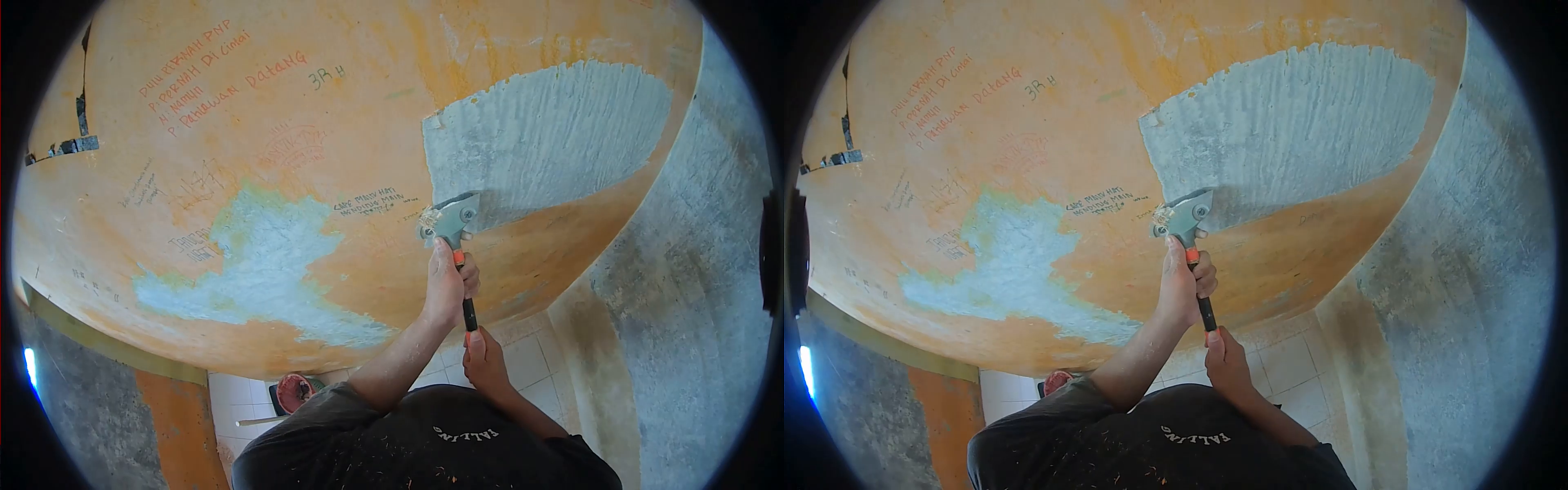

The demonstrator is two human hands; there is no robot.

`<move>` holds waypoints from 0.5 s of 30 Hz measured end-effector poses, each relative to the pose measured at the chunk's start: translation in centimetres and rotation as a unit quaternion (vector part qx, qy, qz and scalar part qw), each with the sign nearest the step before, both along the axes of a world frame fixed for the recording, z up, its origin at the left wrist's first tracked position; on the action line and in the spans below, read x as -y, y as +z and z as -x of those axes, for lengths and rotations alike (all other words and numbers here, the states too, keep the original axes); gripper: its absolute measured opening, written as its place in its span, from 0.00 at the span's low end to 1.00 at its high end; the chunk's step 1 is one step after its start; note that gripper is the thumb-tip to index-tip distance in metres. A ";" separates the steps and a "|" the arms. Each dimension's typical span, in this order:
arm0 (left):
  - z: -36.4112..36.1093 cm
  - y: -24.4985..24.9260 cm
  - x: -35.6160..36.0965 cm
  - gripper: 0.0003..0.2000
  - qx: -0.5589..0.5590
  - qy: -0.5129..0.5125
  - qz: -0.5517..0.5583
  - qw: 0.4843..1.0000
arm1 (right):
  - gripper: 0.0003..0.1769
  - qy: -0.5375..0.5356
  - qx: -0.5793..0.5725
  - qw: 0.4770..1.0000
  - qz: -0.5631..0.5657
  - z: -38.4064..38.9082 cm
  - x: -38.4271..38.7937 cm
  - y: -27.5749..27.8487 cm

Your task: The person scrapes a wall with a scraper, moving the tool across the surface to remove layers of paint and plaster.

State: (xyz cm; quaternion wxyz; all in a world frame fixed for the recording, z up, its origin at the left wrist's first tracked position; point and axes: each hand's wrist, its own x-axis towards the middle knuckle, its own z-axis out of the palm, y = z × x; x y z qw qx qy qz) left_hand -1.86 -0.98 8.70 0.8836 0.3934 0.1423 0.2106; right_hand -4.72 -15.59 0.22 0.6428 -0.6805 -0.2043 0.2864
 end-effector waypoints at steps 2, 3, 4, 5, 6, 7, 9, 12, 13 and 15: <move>-0.1 0.5 -0.1 0.25 0.012 -0.002 -0.014 1.000 | 0.23 0.001 -0.005 1.000 0.001 0.0 -0.1 0.5; -0.1 0.6 -0.1 0.25 0.013 -0.005 -0.004 1.000 | 0.23 0.000 -0.012 1.000 0.005 -0.1 0.0 0.9; -0.1 0.7 -0.1 0.25 0.013 -0.008 0.006 1.000 | 0.23 -0.001 -0.010 1.000 0.005 -0.1 0.1 1.1; -0.2 0.9 -0.1 0.25 0.014 -0.007 0.006 1.000 | 0.23 0.003 -0.010 1.000 0.007 -0.2 0.2 1.3; -0.2 1.1 -0.2 0.24 0.022 -0.011 0.005 1.000 | 0.23 0.008 -0.011 1.000 0.009 -0.1 0.2 1.6; -0.2 1.3 -0.1 0.24 0.029 -0.015 0.004 0.999 | 0.23 0.008 -0.011 1.000 0.010 -0.1 0.3 1.9; -0.2 1.7 -0.1 0.24 0.033 -0.016 0.009 0.999 | 0.23 0.010 -0.015 1.000 0.012 -0.3 0.4 2.9; -0.5 2.3 -0.1 0.24 0.032 -0.012 0.011 0.999 | 0.23 0.014 -0.024 0.999 0.026 -0.4 0.6 3.8; -0.5 2.3 0.0 0.24 0.024 -0.006 0.011 1.000 | 0.23 0.012 -0.024 0.999 0.027 -0.4 0.7 3.8; -0.6 2.5 0.1 0.24 0.022 -0.002 0.011 1.000 | 0.23 0.013 -0.007 1.000 0.018 -0.6 0.7 3.9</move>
